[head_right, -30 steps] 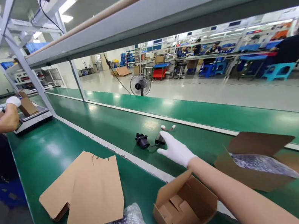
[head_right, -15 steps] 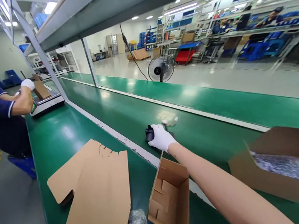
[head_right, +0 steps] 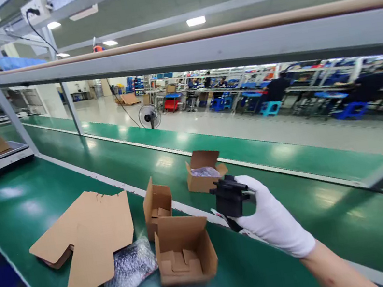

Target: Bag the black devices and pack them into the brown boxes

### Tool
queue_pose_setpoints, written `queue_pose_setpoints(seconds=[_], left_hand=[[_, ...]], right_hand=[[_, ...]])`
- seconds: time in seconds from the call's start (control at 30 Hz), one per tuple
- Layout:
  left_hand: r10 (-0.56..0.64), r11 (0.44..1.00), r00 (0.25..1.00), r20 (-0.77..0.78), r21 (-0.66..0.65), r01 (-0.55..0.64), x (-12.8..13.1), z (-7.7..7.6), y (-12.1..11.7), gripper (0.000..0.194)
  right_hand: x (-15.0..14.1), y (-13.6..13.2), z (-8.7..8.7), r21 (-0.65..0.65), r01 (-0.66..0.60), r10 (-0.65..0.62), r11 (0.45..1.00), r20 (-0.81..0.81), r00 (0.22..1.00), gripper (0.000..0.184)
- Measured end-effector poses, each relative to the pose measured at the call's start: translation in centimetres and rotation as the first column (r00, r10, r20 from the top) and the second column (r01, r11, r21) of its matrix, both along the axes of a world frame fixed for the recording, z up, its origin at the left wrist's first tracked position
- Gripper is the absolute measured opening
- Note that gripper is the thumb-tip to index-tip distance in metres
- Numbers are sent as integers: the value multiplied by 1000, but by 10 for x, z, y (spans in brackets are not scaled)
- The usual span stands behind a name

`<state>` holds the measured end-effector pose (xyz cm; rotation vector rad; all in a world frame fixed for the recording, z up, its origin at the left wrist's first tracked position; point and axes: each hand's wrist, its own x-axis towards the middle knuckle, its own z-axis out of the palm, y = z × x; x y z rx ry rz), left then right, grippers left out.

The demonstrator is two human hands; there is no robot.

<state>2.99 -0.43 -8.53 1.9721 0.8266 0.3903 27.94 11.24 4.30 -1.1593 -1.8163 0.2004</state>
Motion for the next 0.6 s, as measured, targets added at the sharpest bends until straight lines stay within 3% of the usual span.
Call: queue_pose_setpoints(seconds=[0.07,0.13,0.17,0.23,0.3,0.33,0.4,0.43,0.47,0.5,0.57,0.6], left_hand=[[106,994,984,145,-54,-99,11,12,-10,48],[239,960,877,417,-239,-147,28,30,-22,79],[283,932,785,551,-351,-90,39,39,-28,91],[325,862,573,752,-485,148,62,52,-35,103],[381,770,424,822,-536,347,83,55,-38,88],[408,698,400,820,-563,442,90,52,-40,75],[437,544,418,796,-604,582,95,42,-43,61],[429,501,441,788,-614,610,95,37,-45,62],[416,505,459,785,-619,601,93,33,-49,65],[405,559,467,786,-617,554,91,32,-52,72],[401,713,473,785,-591,376,89,37,-59,95],[414,761,479,774,-583,285,90,42,-61,108]], right_hand=[[8,-45,4,-14,13,-13,1000,-21,1000,76],[12,-85,-5,-59,8,-9,998,-28,1000,78],[12,-103,-12,-91,-2,-1,996,-30,1000,79],[8,-135,-28,-138,-44,37,989,-54,998,80],[1,-161,-41,-207,-91,63,974,-137,989,79],[-3,-172,-45,-273,-116,62,955,-199,978,78],[-6,-190,-49,-462,-182,28,868,-320,947,80],[-6,-198,-50,-541,-218,12,812,-359,933,83],[-5,-203,-51,-584,-248,10,773,-379,925,87],[-3,-208,-52,-590,-268,22,761,-390,921,90],[-2,-214,-57,-516,-264,38,815,-407,912,93],[-3,-215,-60,-470,-229,16,852,-415,910,92]])
